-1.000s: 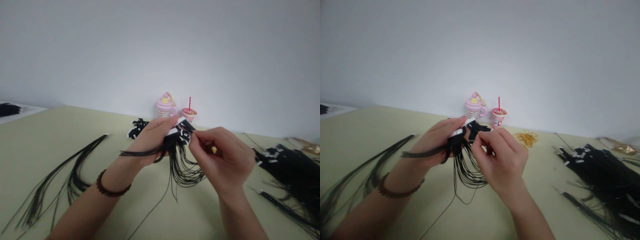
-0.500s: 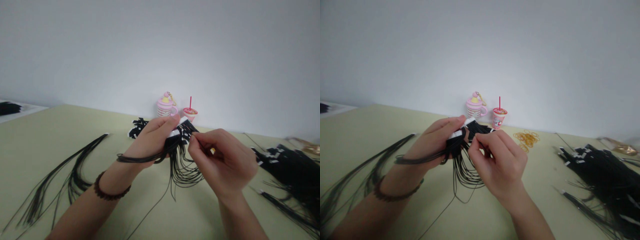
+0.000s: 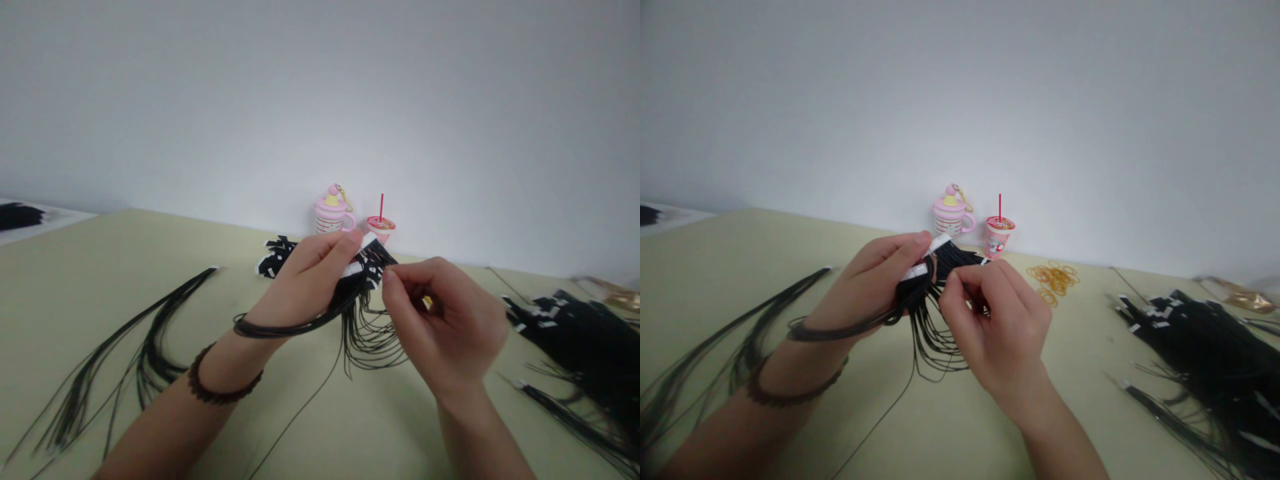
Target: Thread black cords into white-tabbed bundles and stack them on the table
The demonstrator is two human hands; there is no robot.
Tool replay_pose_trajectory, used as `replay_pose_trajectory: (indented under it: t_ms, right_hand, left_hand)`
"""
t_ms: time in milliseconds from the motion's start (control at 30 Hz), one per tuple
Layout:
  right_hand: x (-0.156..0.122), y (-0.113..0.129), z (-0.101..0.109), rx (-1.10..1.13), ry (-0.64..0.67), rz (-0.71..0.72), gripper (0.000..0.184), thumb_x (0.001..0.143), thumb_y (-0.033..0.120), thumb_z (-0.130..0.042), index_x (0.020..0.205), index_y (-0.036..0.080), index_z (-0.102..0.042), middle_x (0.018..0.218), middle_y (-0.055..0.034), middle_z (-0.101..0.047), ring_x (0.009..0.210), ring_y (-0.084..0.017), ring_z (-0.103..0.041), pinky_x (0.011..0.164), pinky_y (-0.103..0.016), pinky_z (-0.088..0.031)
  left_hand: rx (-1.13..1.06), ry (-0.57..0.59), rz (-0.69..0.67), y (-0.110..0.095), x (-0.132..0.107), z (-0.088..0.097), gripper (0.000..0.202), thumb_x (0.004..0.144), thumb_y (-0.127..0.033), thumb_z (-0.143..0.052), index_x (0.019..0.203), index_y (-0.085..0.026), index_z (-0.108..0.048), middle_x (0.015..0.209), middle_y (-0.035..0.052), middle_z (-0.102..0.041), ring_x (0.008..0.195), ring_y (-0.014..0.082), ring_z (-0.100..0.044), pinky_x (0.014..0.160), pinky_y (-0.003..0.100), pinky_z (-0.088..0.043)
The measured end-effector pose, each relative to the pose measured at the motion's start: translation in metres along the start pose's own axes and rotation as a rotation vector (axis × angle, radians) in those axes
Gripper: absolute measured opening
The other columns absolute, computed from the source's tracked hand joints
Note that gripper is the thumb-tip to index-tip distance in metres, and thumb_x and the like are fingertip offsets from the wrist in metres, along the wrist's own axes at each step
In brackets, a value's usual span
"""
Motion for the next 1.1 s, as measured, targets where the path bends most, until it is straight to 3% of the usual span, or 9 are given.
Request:
replay_pose_trajectory:
  t_ms: [233, 600, 1100]
  right_hand:
    - [0.0, -0.002, -0.001, 0.006, 0.034, -0.017, 0.013, 0.075, 0.01, -0.06, 0.064, 0.016, -0.058, 0.052, 0.0052, -0.049, 0.044, -0.004, -0.042, 0.042, -0.019, -0.034]
    - [0.0, -0.007, -0.003, 0.067, 0.138, -0.063, 0.012, 0.077, 0.011, -0.058, 0.066, 0.013, -0.057, 0.055, 0.0041, -0.049, 0.049, -0.004, -0.043, 0.047, -0.018, -0.033]
    - [-0.001, -0.008, -0.006, 0.138, 0.28, -0.079, 0.012, 0.082, 0.01, -0.052, 0.071, 0.013, -0.054, 0.062, 0.0038, -0.047, 0.057, -0.004, -0.043, 0.053, -0.018, -0.033]
  left_hand:
    - [0.109, -0.007, -0.051, -0.002, 0.001, 0.002, 0.032, 0.087, -0.029, -0.044, 0.058, -0.017, -0.046, 0.056, -0.004, -0.04, 0.051, 0.0075, -0.035, 0.047, 0.017, -0.03]
    - [0.362, 0.013, -0.27, -0.013, -0.003, 0.0, 0.033, 0.091, -0.027, -0.04, 0.06, -0.017, -0.042, 0.059, -0.0043, -0.037, 0.054, 0.0076, -0.032, 0.048, 0.02, -0.026]
    - [0.325, 0.05, -0.235, -0.009, -0.004, -0.002, 0.032, 0.092, -0.029, -0.038, 0.063, -0.018, -0.041, 0.06, -0.004, -0.037, 0.056, 0.0078, -0.034, 0.05, 0.02, -0.028]
Point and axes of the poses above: each hand's wrist, its own x-axis towards the middle knuckle, its own z-axis out of the back of the hand, y = z × x, the point moved 5 cm from there along x, towards the middle knuckle
